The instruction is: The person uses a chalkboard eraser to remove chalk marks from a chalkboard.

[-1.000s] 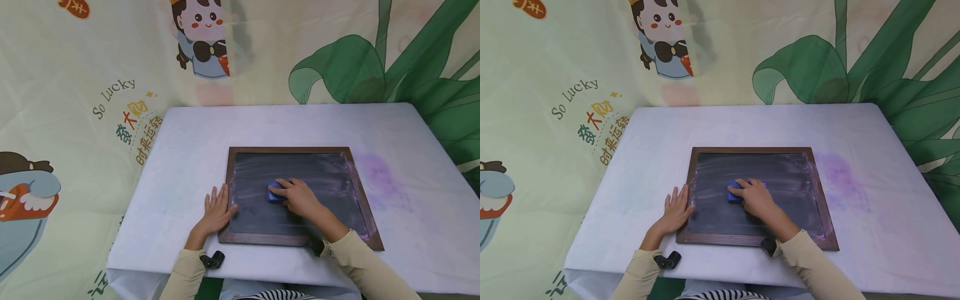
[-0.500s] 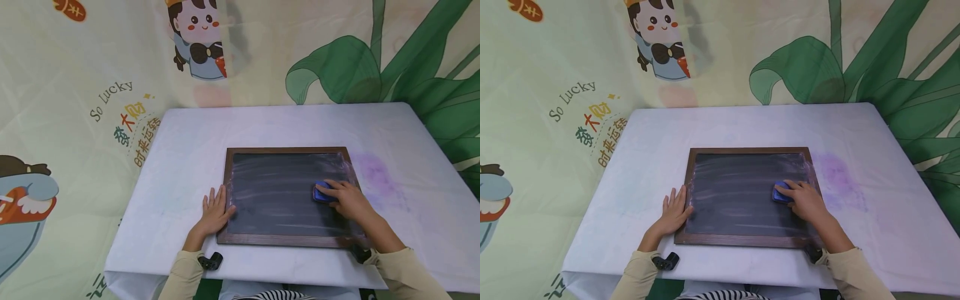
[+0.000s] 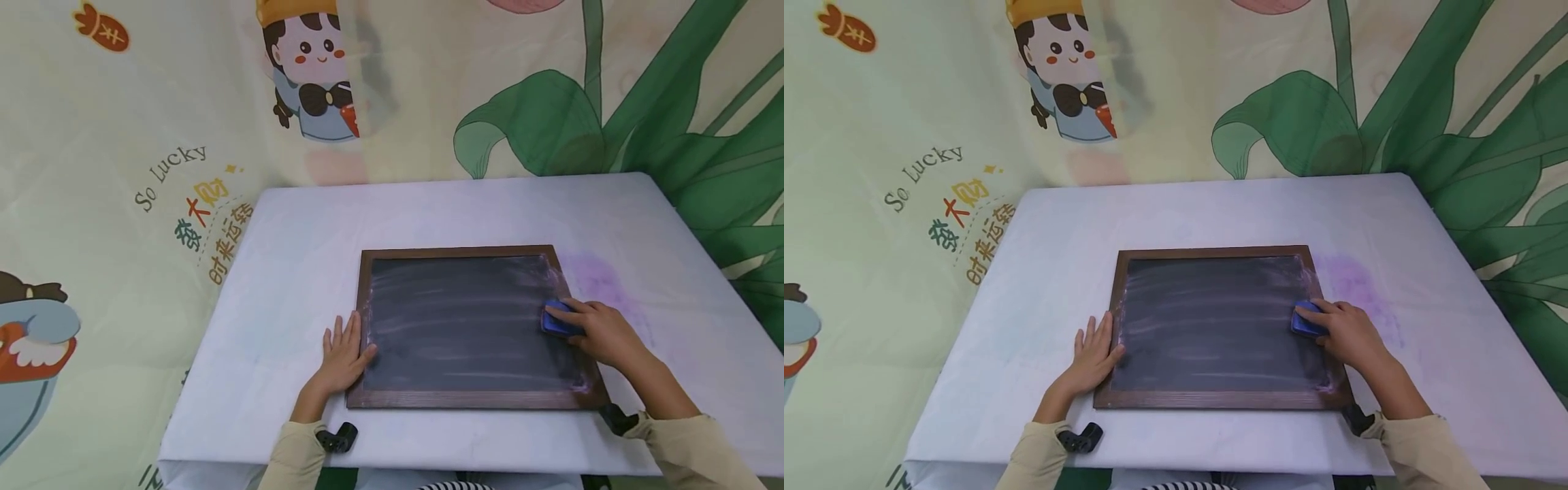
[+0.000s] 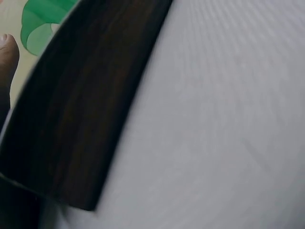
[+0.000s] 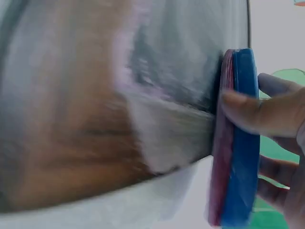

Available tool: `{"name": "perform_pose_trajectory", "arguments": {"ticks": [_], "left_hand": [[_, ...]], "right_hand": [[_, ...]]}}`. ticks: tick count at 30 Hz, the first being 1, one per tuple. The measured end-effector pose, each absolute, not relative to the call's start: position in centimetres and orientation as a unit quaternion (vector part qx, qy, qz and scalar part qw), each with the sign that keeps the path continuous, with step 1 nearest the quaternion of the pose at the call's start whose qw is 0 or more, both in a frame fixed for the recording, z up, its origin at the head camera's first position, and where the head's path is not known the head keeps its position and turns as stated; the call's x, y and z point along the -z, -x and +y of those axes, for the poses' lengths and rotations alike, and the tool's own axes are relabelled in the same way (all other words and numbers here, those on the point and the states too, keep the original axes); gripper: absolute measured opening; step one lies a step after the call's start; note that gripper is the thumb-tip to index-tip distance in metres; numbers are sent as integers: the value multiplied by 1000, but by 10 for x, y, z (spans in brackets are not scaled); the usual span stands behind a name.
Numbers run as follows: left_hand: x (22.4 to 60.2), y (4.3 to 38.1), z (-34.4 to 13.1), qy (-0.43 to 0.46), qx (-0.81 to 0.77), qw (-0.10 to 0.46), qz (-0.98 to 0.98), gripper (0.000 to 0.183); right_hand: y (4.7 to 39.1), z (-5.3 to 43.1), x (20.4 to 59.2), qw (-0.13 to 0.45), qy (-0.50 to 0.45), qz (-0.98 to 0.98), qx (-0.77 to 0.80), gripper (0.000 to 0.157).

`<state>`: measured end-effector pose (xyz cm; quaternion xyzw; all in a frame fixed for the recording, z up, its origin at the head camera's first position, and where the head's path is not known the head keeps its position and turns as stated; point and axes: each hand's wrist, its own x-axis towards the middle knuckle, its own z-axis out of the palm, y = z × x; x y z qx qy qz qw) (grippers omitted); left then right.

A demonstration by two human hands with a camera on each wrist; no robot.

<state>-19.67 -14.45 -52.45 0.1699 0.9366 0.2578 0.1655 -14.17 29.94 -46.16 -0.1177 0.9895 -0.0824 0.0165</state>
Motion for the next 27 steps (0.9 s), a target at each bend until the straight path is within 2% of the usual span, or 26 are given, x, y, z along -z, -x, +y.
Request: {"name": "perform_pose_trajectory", "arguments": {"ticks": [3, 8, 12, 16, 19, 23, 27], "left_hand": [[522, 196, -147, -165, -261, 162, 937, 80], [519, 197, -149, -163, -266, 152, 938, 79], [517, 197, -150, -159, -266, 148, 939, 78], [517, 194, -150, -160, -267, 150, 938, 78], [518, 194, -149, -162, -270, 148, 937, 78], [519, 194, -147, -163, -272, 145, 937, 79], [512, 194, -139, -164, -256, 159, 939, 84]], "right_hand": [[152, 308, 453, 7, 79, 990, 113, 71], [183, 328, 444, -29, -40, 988, 143, 87], [203, 338, 453, 14, -100, 984, 150, 86], [209, 340, 469, 65, -120, 978, 155, 83], [208, 340, 477, 71, -116, 979, 155, 80], [204, 337, 475, 30, -109, 981, 158, 73], [192, 325, 455, -26, -79, 984, 156, 72]]}}
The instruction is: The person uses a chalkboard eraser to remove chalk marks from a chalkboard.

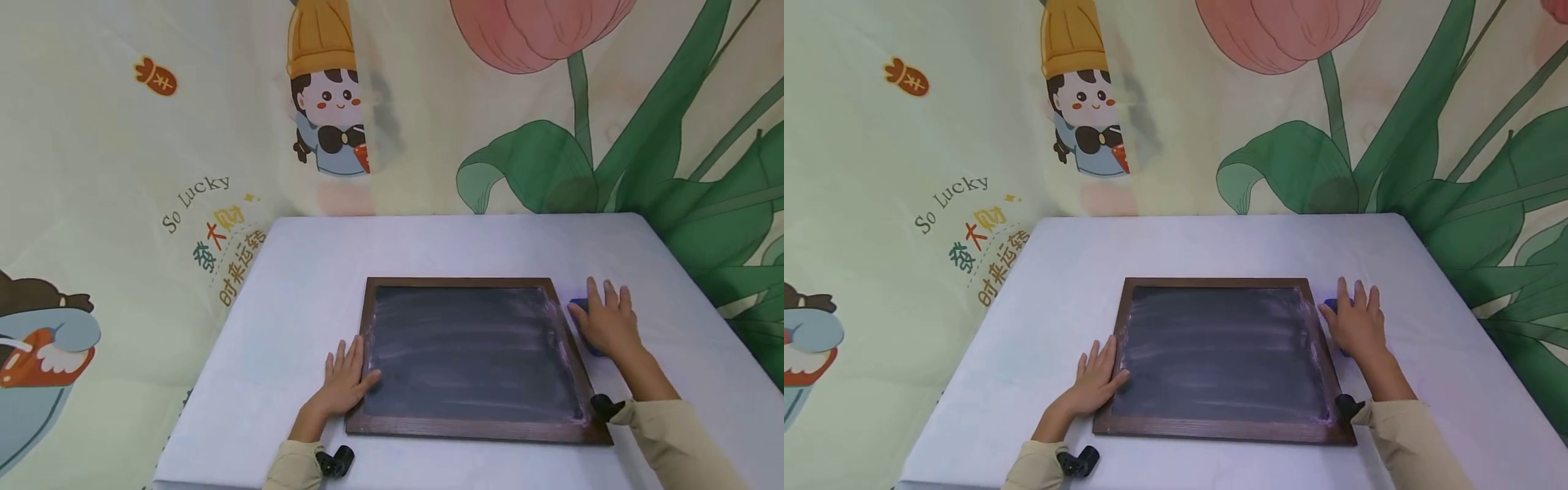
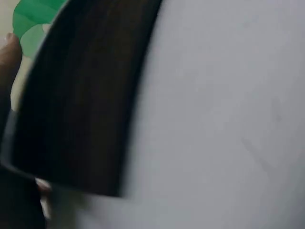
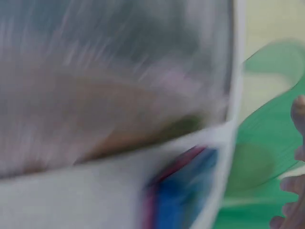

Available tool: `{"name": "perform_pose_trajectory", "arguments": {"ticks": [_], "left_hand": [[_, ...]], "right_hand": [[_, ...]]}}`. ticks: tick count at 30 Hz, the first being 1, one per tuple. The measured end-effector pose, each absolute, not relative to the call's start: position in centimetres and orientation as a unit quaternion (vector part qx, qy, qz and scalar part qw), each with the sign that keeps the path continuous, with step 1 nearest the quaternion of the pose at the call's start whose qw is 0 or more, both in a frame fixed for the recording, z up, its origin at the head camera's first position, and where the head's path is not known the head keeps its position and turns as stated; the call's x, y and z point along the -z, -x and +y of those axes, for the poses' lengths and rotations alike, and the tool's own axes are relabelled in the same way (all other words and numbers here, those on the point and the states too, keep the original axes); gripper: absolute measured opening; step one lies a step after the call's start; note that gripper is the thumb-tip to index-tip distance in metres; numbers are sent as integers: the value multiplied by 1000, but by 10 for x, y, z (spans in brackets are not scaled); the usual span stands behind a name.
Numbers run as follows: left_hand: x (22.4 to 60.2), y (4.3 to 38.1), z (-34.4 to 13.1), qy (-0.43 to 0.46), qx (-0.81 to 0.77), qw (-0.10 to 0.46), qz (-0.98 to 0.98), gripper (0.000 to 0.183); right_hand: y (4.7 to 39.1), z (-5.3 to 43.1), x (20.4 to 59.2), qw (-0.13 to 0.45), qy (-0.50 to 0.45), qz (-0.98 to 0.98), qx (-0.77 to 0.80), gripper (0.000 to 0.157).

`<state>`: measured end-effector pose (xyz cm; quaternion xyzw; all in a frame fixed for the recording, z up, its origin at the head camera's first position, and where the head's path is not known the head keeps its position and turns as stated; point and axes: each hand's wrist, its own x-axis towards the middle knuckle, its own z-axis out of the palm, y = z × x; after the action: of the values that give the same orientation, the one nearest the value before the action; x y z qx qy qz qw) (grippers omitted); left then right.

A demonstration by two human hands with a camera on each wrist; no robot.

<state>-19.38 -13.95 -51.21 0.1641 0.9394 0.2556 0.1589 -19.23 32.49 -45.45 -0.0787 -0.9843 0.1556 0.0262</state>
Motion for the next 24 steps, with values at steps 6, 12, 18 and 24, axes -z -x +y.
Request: {"name": "perform_pose_trajectory", "arguments": {"ticks": [6, 12, 18, 24], "left_hand": [[475, 210, -106, -165, -160, 44, 972, 95], [456, 222, -56, -222, -89, 22, 971, 93], [455, 223, -37, -210, -59, 20, 976, 93], [451, 225, -38, -213, -66, 29, 974, 92]], "right_hand": [[190, 267, 427, 42, 12, -987, -154, 82], [190, 211, 432, 17, -16, -988, -154, 86], [192, 192, 436, 16, -19, -988, -154, 86], [193, 193, 434, 2, -21, -988, -153, 85]]}}
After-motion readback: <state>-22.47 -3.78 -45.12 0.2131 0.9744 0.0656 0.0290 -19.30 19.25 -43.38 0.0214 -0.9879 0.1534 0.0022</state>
